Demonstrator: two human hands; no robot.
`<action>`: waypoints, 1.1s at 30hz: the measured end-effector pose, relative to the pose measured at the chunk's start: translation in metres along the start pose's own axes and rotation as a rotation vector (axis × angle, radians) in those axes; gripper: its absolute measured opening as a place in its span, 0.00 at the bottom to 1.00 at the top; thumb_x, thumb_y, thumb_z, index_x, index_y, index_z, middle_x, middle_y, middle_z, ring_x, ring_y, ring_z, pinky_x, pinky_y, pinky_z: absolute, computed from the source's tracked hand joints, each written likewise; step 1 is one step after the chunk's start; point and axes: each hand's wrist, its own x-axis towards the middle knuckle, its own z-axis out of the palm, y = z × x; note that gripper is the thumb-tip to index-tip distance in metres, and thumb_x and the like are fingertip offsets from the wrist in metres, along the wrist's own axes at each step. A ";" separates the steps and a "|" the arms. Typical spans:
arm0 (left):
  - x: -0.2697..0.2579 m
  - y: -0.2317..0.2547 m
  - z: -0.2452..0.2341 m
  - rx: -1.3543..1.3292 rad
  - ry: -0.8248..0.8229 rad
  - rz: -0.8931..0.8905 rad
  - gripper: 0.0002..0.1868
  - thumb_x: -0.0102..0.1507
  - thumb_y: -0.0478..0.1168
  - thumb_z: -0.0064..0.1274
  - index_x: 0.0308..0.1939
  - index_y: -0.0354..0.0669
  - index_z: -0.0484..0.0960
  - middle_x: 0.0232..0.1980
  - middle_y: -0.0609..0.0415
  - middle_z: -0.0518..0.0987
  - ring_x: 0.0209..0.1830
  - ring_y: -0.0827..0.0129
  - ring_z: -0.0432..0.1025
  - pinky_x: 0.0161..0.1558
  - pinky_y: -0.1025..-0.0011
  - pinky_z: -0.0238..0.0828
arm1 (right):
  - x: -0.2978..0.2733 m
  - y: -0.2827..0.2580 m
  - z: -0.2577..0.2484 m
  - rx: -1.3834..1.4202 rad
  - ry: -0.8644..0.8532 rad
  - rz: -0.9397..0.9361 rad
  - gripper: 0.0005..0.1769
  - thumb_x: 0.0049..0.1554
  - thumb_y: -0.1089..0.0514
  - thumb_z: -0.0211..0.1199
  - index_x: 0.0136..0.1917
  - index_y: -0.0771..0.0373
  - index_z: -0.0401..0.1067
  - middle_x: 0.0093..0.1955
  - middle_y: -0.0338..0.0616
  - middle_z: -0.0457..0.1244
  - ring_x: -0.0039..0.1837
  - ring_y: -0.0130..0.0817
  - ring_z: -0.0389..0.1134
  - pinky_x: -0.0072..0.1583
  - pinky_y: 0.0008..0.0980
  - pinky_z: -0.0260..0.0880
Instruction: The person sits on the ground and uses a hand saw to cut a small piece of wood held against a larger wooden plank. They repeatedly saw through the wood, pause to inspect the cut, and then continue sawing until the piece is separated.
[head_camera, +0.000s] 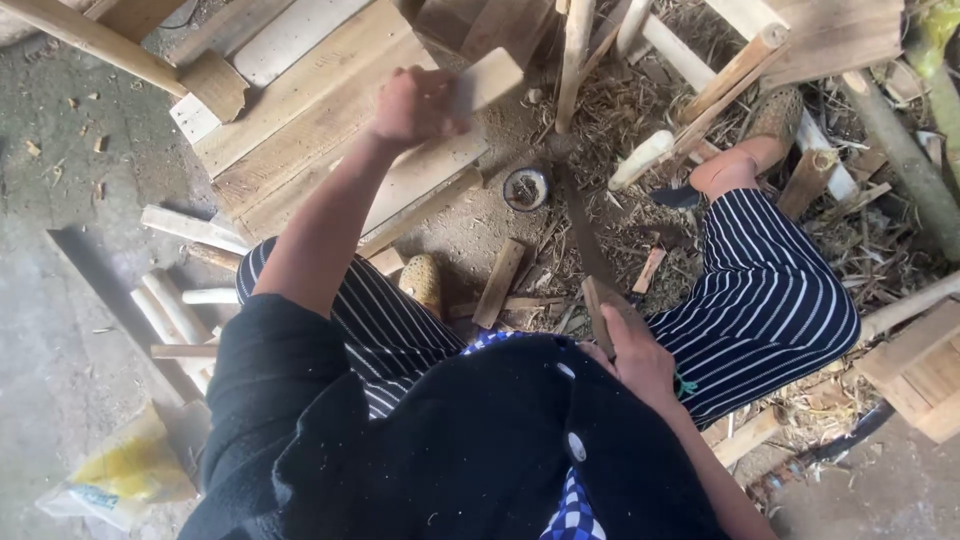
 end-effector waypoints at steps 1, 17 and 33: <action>0.002 0.027 -0.011 0.000 0.005 0.005 0.18 0.57 0.37 0.64 0.51 0.45 0.85 0.38 0.53 0.87 0.30 0.71 0.81 0.21 0.76 0.79 | 0.006 0.004 0.000 -0.003 0.006 0.001 0.43 0.56 0.22 0.33 0.74 0.47 0.51 0.56 0.44 0.65 0.47 0.41 0.71 0.39 0.41 0.80; -0.012 0.126 0.019 -1.608 -0.730 -0.475 0.43 0.57 0.52 0.55 0.72 0.36 0.62 0.50 0.47 0.77 0.31 0.70 0.76 0.31 0.73 0.81 | 0.073 -0.011 -0.128 0.371 0.636 -0.515 0.30 0.56 0.50 0.70 0.69 0.61 0.70 0.47 0.48 0.61 0.45 0.43 0.68 0.45 0.38 0.71; -0.026 0.162 0.006 -1.429 -0.508 -0.284 0.37 0.64 0.49 0.57 0.69 0.28 0.64 0.41 0.50 0.76 0.27 0.79 0.76 0.22 0.86 0.78 | 0.120 -0.073 -0.174 0.403 0.906 -0.838 0.36 0.62 0.59 0.68 0.77 0.67 0.56 0.69 0.56 0.57 0.67 0.50 0.62 0.68 0.49 0.65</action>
